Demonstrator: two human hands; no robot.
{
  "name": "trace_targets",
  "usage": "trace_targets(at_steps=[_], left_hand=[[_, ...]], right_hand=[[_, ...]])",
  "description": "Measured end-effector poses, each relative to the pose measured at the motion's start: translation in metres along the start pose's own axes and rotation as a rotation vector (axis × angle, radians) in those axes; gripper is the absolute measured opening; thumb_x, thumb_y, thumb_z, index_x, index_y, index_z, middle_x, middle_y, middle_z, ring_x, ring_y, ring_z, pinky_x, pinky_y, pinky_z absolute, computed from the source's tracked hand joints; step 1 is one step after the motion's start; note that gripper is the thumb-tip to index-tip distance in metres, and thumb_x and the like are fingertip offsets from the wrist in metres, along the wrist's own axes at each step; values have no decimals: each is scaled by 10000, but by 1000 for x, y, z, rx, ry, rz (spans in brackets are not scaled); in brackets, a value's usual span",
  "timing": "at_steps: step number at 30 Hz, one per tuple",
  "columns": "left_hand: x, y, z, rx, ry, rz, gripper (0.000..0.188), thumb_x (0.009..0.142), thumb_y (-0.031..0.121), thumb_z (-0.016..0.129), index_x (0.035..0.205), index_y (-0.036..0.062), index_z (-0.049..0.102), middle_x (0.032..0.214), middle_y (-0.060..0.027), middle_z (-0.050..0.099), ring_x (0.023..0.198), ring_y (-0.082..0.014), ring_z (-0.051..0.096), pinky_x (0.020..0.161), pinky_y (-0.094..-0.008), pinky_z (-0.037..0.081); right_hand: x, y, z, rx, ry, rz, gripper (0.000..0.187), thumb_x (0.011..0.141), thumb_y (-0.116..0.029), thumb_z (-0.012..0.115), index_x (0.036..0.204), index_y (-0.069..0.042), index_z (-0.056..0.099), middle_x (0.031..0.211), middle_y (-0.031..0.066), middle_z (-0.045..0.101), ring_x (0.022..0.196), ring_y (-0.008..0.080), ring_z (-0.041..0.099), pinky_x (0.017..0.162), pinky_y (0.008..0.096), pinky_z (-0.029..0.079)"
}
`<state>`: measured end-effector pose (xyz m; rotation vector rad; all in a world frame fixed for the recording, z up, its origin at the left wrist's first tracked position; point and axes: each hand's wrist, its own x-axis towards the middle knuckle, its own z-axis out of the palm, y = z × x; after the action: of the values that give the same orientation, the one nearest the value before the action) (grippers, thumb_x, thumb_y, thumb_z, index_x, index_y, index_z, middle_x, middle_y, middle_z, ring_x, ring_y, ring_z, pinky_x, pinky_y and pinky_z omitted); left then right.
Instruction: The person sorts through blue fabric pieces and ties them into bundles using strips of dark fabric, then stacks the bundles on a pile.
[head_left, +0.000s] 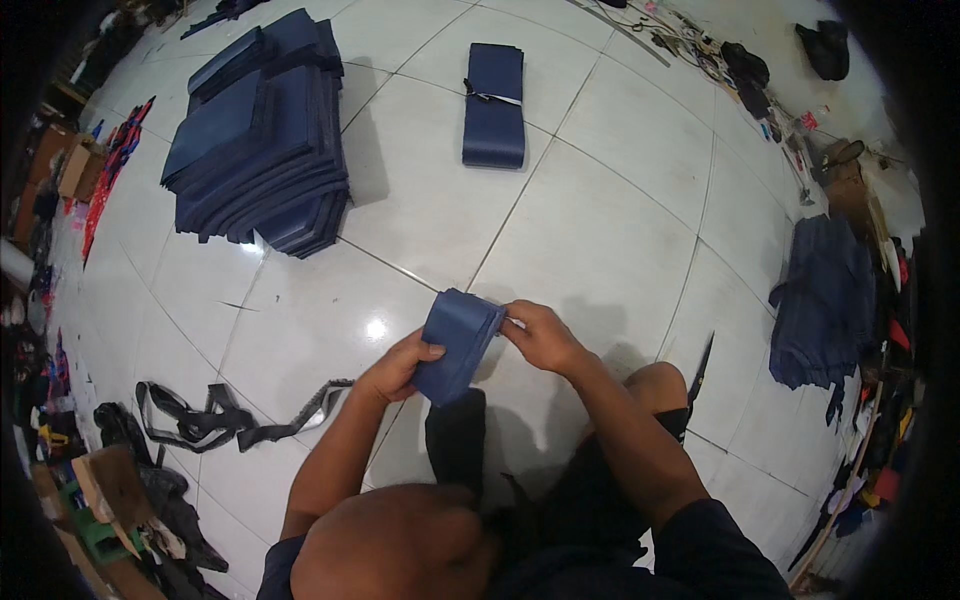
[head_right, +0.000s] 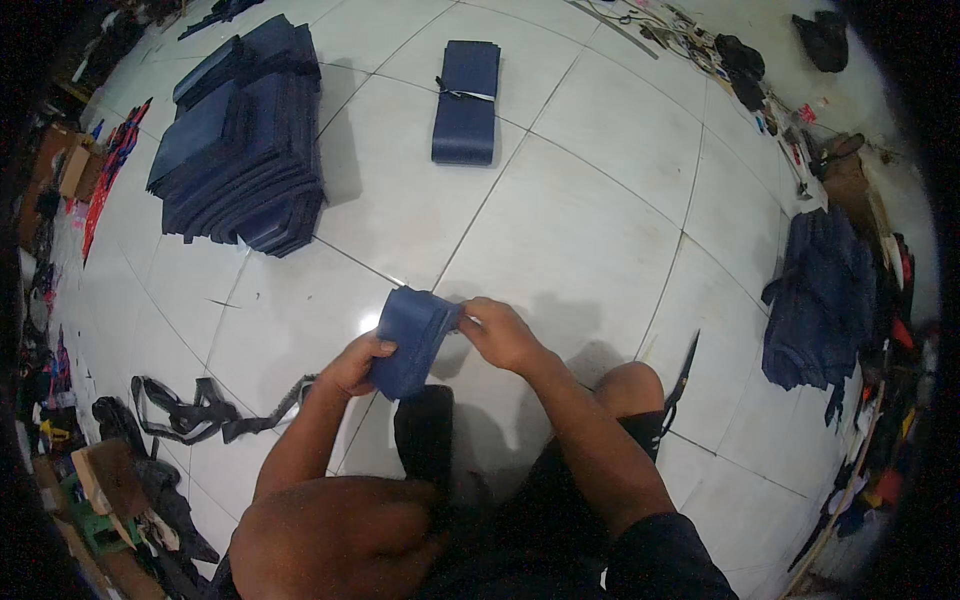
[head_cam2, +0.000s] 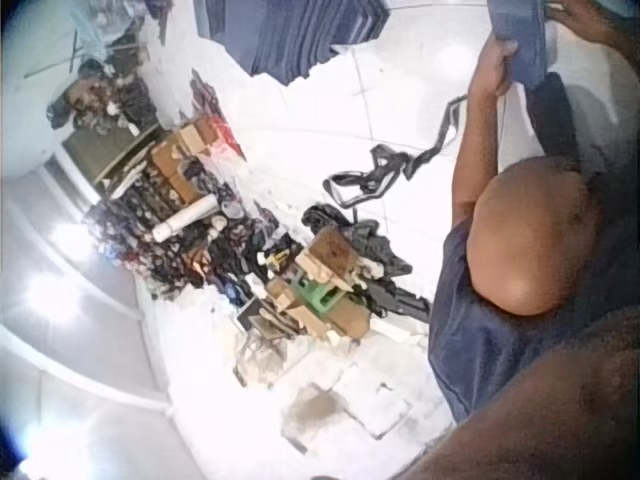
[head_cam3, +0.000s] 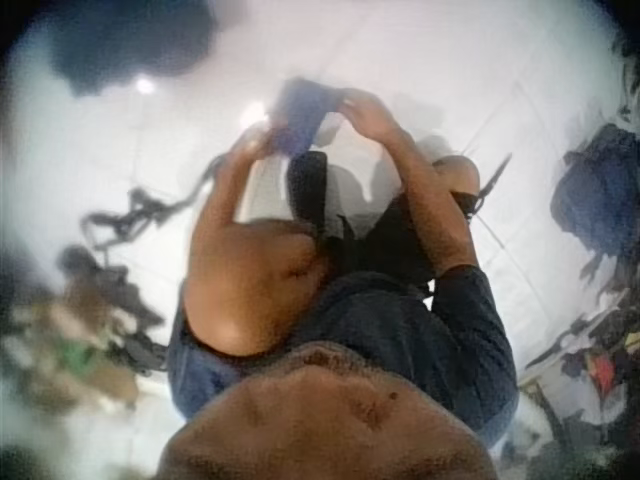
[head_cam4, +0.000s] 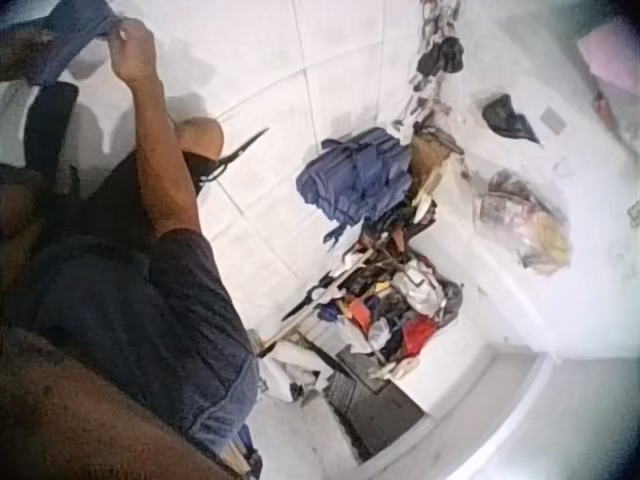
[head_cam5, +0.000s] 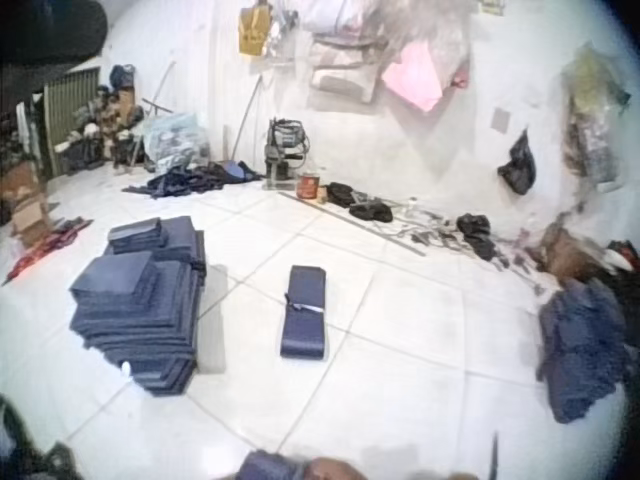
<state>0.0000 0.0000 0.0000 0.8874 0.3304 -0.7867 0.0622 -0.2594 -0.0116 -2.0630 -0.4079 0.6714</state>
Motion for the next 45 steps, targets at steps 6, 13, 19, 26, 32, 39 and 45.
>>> trace_targets(at_steps=[6, 13, 19, 26, 32, 39, 45], left_hand=[[11, -6, 6, 326, -80, -125, 714, 852, 289, 670, 1446, -6, 405, 1233, -138, 579, 1141, -229, 569, 998, -356, 467], [15, 0, -10, 434, 94, -66, 704, 846, 337, 675, 1415, -3, 437, 1217, -159, 581, 1044, -239, 599, 917, -352, 488], [22, 28, -16, 799, 219, -113, 693, 808, 359, 688, 1371, 7, 490, 1115, -178, 628, 982, -238, 610, 866, -345, 490], [46, 35, -13, 1241, 58, -56, 659, 789, 352, 709, 1327, 11, 535, 1190, -206, 607, 1090, -297, 598, 932, -393, 482], [62, 18, -13, 1557, -251, 99, 577, 778, 332, 723, 1225, 2, 570, 1156, -194, 576, 1113, -350, 567, 964, -426, 462], [31, 4, 19, 1921, -69, 234, 505, 730, 299, 796, 1099, 22, 591, 1107, -179, 599, 994, -385, 637, 844, -477, 518], [35, 18, 48, 2377, 25, 71, 158, 833, 209, 650, 898, 81, 715, 901, -138, 700, 866, -275, 712, 713, -379, 557]], right_hand=[[-25, 23, -13, 123, 237, 60, 272, 955, -264, 678, 1062, -21, 738, 1006, 150, 731, 971, 203, 666, 843, 355, 524], [-43, 30, -6, 94, 124, 188, 276, 928, -287, 679, 1037, -43, 749, 1013, 186, 731, 950, 317, 689, 856, 393, 528], [-65, 8, 3, -54, 60, -8, 215, 941, -232, 688, 992, -33, 753, 958, 170, 730, 861, 262, 697, 760, 357, 545], [-51, -37, 30, -398, -60, -300, 96, 905, -95, 594, 969, -39, 637, 992, 160, 612, 938, 362, 598, 852, 483, 486], [-4, -16, 22, -454, 2, -552, 67, 917, -130, 605, 955, -74, 599, 989, 125, 578, 978, 338, 576, 964, 550, 406], [-19, -3, 42, -368, -29, -511, 97, 882, -132, 627, 938, -54, 619, 996, 120, 568, 996, 312, 543, 962, 425, 445], [-28, -5, 53, -517, 110, -637, 111, 832, -122, 619, 902, -36, 628, 988, 115, 568, 1028, 299, 538, 950, 415, 449]])
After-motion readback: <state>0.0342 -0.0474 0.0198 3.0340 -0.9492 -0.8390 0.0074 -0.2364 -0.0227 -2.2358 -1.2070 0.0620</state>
